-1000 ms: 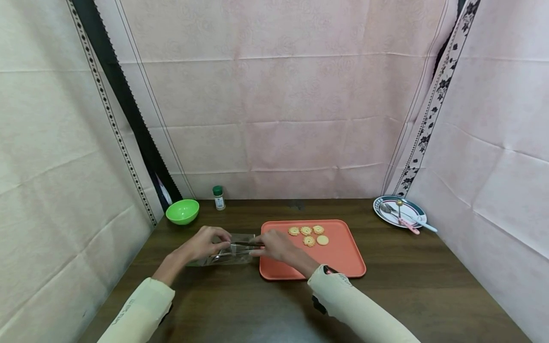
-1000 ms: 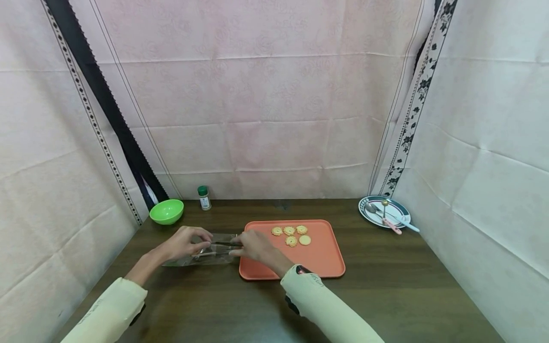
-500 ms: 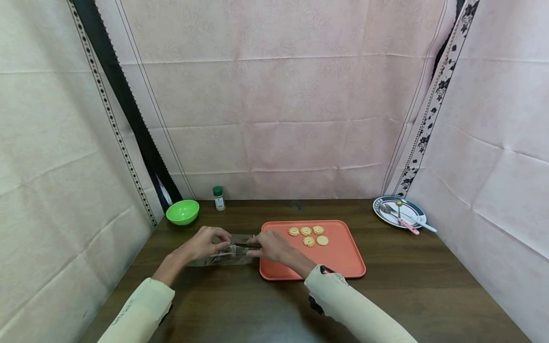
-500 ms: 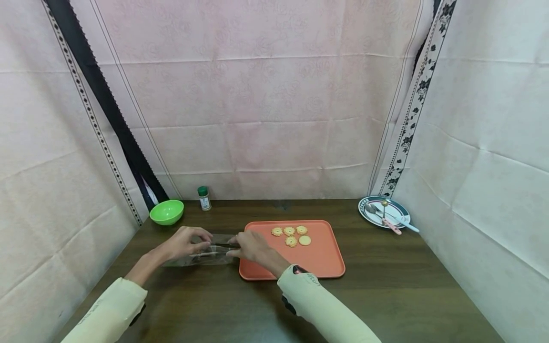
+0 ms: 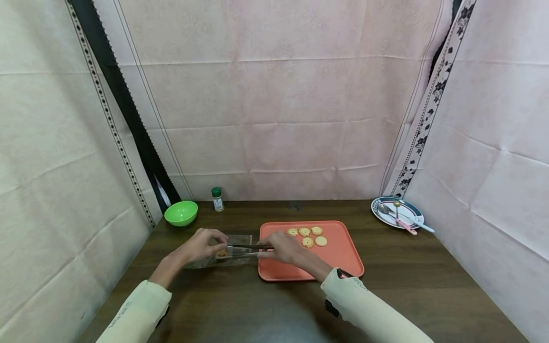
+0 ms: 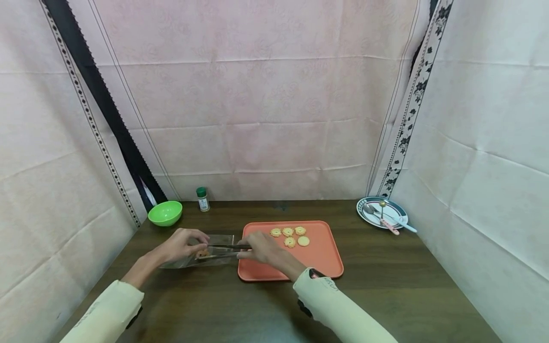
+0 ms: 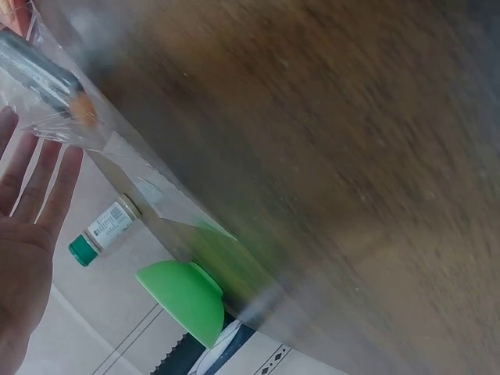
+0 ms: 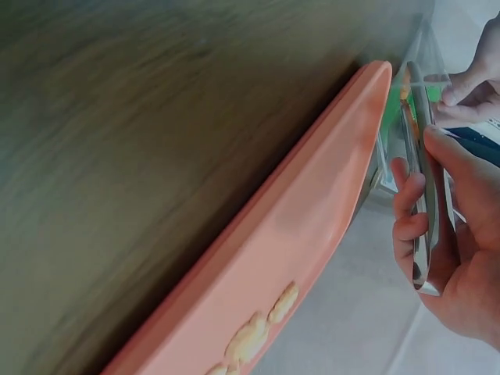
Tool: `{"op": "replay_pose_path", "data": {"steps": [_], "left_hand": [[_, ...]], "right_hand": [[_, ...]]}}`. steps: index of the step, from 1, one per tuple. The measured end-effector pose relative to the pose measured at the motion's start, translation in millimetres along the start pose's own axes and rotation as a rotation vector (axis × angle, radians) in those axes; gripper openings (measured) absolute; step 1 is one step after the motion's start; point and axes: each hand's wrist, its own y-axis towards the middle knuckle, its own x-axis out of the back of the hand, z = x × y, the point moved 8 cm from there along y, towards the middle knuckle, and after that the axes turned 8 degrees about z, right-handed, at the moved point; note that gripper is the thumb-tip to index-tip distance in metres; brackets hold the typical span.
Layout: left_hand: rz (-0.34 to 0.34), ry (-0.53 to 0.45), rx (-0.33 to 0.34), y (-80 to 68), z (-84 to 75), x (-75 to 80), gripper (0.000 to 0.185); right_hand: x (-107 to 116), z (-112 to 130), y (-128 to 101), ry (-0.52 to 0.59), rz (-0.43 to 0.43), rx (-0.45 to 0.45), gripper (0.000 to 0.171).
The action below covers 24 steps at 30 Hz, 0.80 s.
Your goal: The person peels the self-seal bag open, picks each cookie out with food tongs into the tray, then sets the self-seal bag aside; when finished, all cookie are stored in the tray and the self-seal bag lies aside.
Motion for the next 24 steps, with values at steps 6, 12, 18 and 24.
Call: {"op": "replay_pose_path", "data": {"steps": [6,12,18,24], "left_hand": [[0.003,0.010,-0.002,-2.8,1.5,2.7,0.009],[0.002,0.021,0.004,-3.2,2.8,3.3,0.014],[-0.001,0.015,0.009,-4.9,5.0,3.4,0.012],[0.010,-0.001,-0.013,-5.5,4.2,2.3,0.015]], "right_hand": [[12,-6,-22,-0.031,-0.012,0.008,0.031],[30,-16,-50,-0.049,-0.042,-0.019,0.030],[46,-26,-79,-0.075,-0.064,-0.005,0.034],[57,-42,-105,-0.054,-0.088,-0.013,0.033]]}}
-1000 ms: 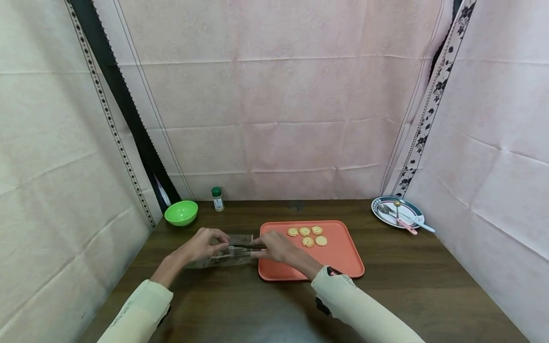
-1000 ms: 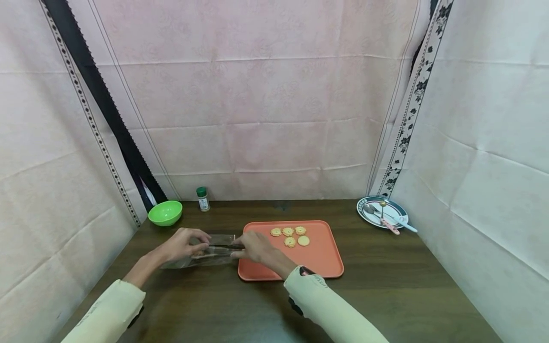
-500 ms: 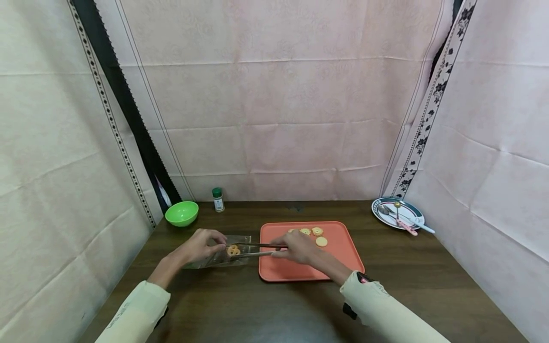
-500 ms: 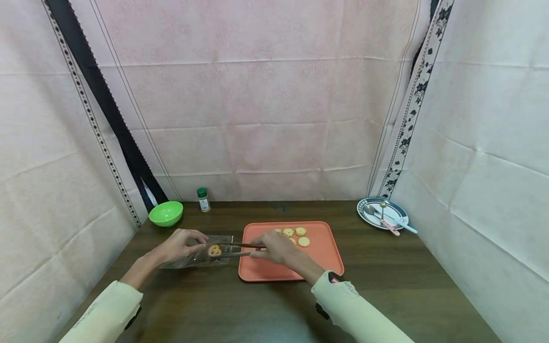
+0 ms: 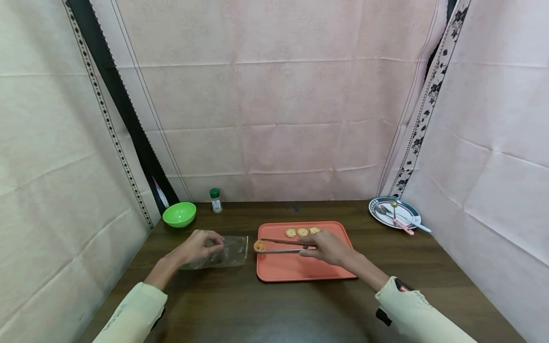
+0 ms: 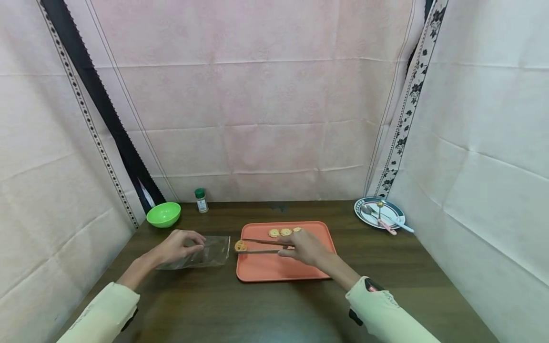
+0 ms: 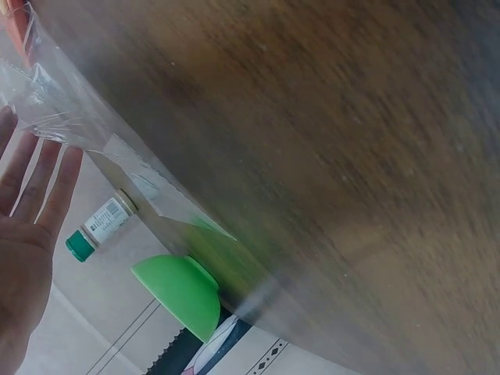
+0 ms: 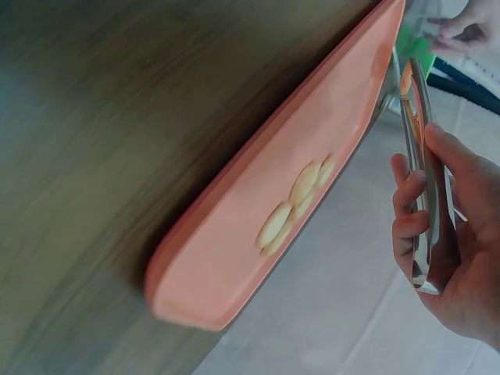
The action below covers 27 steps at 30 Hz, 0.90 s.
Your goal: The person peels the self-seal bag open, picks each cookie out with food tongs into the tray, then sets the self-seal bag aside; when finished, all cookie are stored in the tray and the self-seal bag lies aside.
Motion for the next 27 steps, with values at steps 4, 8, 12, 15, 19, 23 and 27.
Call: {"op": "replay_pose_path", "data": {"steps": [4,8,12,15,19,23,27], "left_hand": [[0.005,-0.001,0.006,-0.2,0.9,-0.9,0.016],[0.006,0.003,0.011,0.0,0.8,-1.4,0.017],[0.007,0.005,0.012,0.0,0.2,-1.2,0.016],[0.006,0.006,0.014,0.1,-0.4,-0.9,0.015],[0.006,0.005,0.017,0.3,-1.6,-0.5,0.015],[0.010,0.000,0.018,0.6,-2.5,-0.3,0.016],[0.008,0.004,0.001,0.9,-3.5,-0.4,0.016]], "right_hand": [[6,-16,-13,-0.023,-0.015,-0.045,0.033],[13,-30,-25,-0.033,-0.026,-0.088,0.033],[19,-41,-34,-0.070,-0.043,-0.113,0.033],[23,-48,-41,-0.088,-0.053,-0.131,0.033],[25,-55,-48,-0.088,-0.057,-0.137,0.029],[26,-59,-53,-0.082,-0.049,-0.141,0.029],[28,-61,-57,-0.080,-0.049,-0.149,0.030]]}}
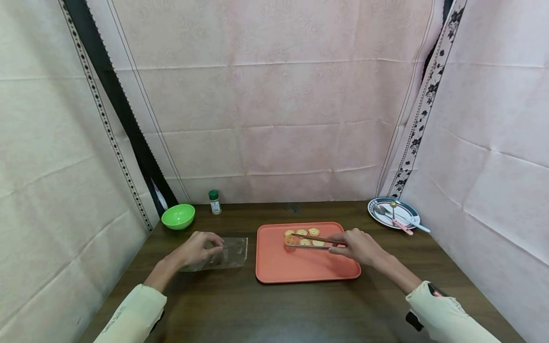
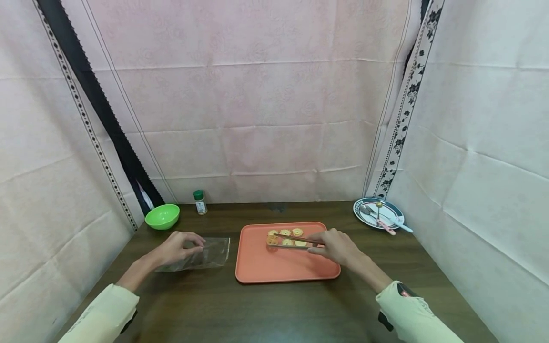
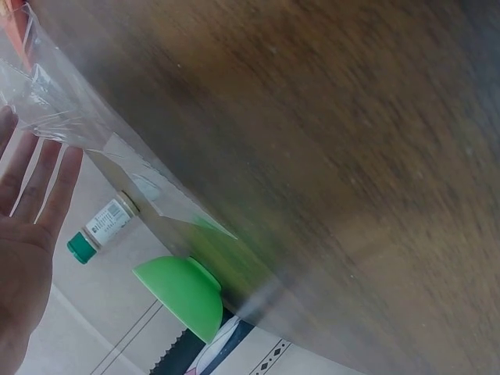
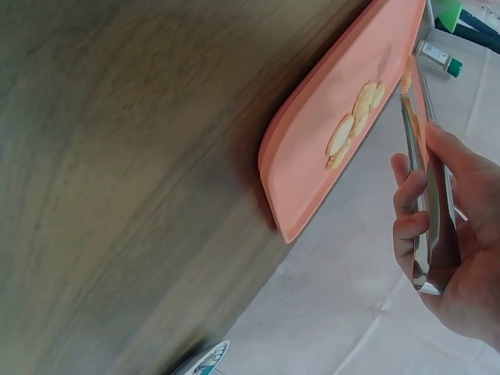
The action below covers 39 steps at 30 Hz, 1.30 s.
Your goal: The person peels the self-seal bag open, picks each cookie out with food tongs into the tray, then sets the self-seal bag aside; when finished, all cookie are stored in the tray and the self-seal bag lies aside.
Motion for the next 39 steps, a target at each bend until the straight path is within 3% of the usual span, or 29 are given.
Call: {"op": "replay_pose_path", "data": {"steps": [13,29,39], "left_hand": [[-0.006,0.009,-0.051,0.4,-1.8,-2.4,0.015],[-0.002,0.007,-0.043,-0.2,-1.5,-3.7,0.013],[-0.004,0.006,-0.031,0.1,1.8,-4.1,0.014]], "right_hand": [[-6,-10,-4,0.009,0.001,-0.020,0.030],[-11,-8,-3,-0.010,-0.019,-0.008,0.033],[-6,-12,-3,0.009,-0.012,-0.053,0.034]]}}
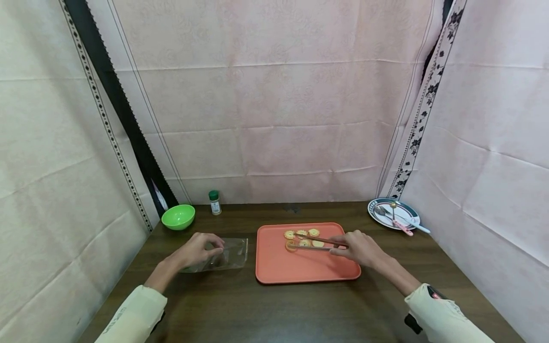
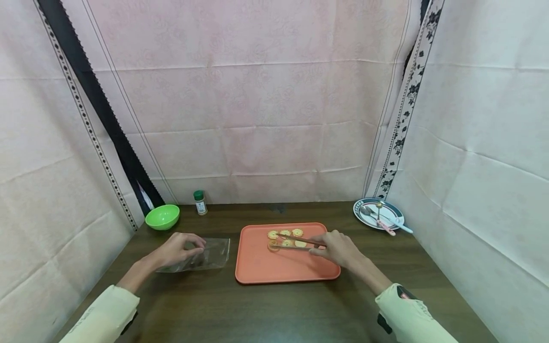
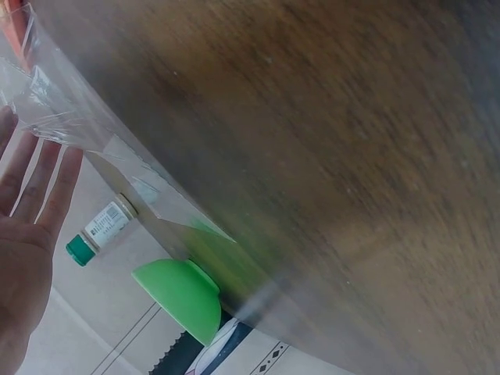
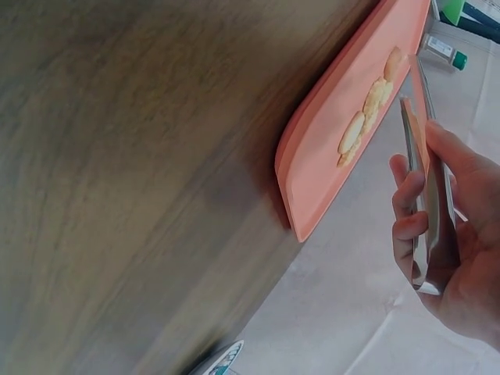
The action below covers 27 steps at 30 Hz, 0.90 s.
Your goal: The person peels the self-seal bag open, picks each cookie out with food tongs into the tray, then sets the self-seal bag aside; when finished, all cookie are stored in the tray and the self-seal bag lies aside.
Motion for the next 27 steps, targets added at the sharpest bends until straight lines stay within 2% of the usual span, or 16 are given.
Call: {"op": "replay_pose_path", "data": {"steps": [7,14,22,27], "left_hand": [[0.010,0.001,-0.021,0.4,-1.0,-5.2,0.015],[0.017,0.045,-0.023,1.1,-0.3,-12.6,0.011],[0.060,0.082,0.031,3.4,2.4,-21.5,0.006],[0.085,0.106,0.058,5.4,0.9,-25.8,0.006]], "right_hand": [[11,-17,-9,0.012,-0.022,-0.105,0.037],[21,-37,-24,0.000,-0.093,-0.150,0.040],[27,-75,-46,-0.039,-0.204,-0.221,0.037],[23,-103,-58,-0.056,-0.217,-0.286,0.038]]}}
